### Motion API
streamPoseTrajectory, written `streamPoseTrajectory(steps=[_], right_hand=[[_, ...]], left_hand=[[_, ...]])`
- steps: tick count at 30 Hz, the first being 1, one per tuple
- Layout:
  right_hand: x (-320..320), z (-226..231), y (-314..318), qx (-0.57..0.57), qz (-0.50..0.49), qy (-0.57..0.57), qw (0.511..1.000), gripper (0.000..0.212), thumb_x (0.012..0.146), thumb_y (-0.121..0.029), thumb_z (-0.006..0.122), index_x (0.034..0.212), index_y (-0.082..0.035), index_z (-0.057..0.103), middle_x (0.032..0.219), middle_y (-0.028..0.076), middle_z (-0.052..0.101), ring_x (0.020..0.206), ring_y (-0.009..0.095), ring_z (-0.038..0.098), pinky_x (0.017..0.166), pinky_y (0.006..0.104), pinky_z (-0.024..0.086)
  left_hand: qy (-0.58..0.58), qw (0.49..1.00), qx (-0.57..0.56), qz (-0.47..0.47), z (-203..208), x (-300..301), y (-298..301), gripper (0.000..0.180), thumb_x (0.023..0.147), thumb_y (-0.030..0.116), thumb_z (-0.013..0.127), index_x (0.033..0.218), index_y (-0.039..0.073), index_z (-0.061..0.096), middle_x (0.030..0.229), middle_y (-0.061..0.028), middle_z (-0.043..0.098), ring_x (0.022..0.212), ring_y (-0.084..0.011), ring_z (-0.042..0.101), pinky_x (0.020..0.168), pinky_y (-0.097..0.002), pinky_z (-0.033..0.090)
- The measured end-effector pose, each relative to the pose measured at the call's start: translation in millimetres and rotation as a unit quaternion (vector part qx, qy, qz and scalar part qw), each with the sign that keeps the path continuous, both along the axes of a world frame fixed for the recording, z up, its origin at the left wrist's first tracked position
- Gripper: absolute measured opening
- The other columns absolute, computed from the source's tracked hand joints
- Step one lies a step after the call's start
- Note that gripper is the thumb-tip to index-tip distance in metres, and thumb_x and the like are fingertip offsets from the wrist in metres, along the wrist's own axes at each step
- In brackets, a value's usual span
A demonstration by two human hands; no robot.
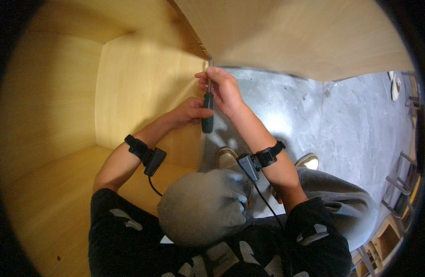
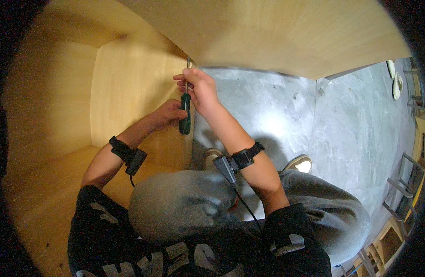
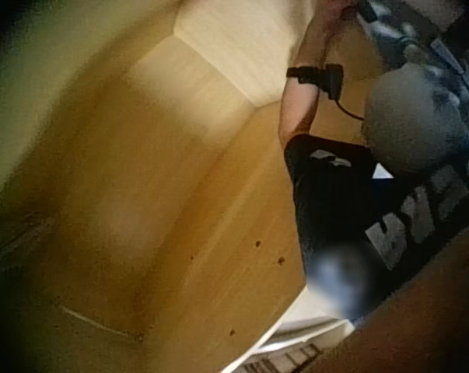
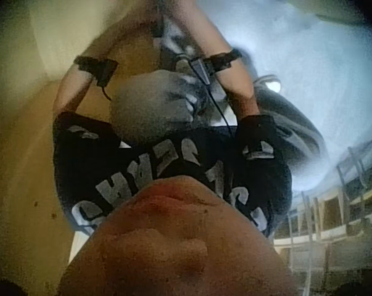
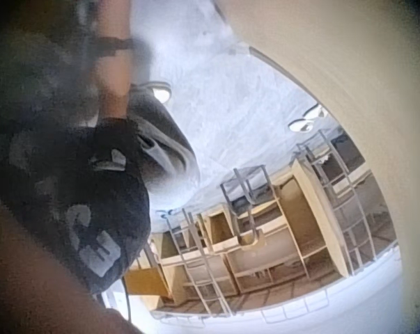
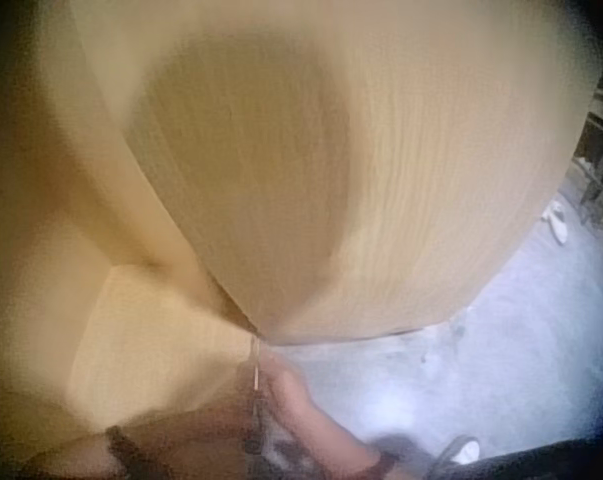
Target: The person uses a screwdriver to tighten screws on a hinge of a wooden wardrobe door, then moves down to tighten screws on a lower hinge of the same door.
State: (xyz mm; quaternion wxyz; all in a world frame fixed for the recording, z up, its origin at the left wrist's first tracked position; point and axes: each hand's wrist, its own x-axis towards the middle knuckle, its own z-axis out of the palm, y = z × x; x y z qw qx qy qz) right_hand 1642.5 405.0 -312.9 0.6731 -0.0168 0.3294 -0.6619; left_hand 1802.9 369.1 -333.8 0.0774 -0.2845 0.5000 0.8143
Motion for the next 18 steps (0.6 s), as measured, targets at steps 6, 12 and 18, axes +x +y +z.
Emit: streamPoseTrajectory(steps=[6, 12, 18], right_hand=[[-7.1, -13.7, -6.2, 0.060, -0.007, 0.079, 0.995, 0.011, 0.080, -0.007, 0.062, 0.087, 0.001, 0.060, 0.072, 0.006, 0.060, 0.056, 0.011, 0.052, 0.047, 0.0210, 0.038], [-10.9, -7.9, -4.9, 0.047, 0.000, 0.041, 0.998, 0.016, 0.084, -0.002, 0.054, 0.098, 0.005, 0.054, 0.077, 0.012, 0.060, 0.063, 0.018, 0.058, 0.057, 0.0280, 0.050], [-9.6, -3.6, -4.9, 0.045, 0.002, 0.030, 0.999, 0.014, 0.087, -0.006, 0.052, 0.098, 0.003, 0.053, 0.082, 0.013, 0.061, 0.070, 0.019, 0.060, 0.064, 0.0301, 0.052]], left_hand=[[0.038, 0.981, 0.186, 0.027, 15.5, -5.9, -1.2, 0.027, 0.086, 0.034, 0.055, 0.094, 0.008, 0.054, 0.059, 0.0075, 0.031, 0.049, -0.0048, 0.028, 0.044, -0.0208, 0.022], [0.031, 0.980, 0.182, 0.077, 11.8, -5.6, -1.1, 0.029, 0.091, 0.032, 0.048, 0.106, 0.008, 0.054, 0.058, 0.0081, 0.029, 0.047, -0.0025, 0.025, 0.042, -0.0177, 0.019], [0.010, 0.990, 0.125, 0.064, 25.0, -9.9, -5.3, 0.021, 0.089, 0.030, 0.052, 0.086, 0.009, 0.057, 0.055, 0.0085, 0.031, 0.044, -0.0030, 0.024, 0.041, -0.0186, 0.018]])
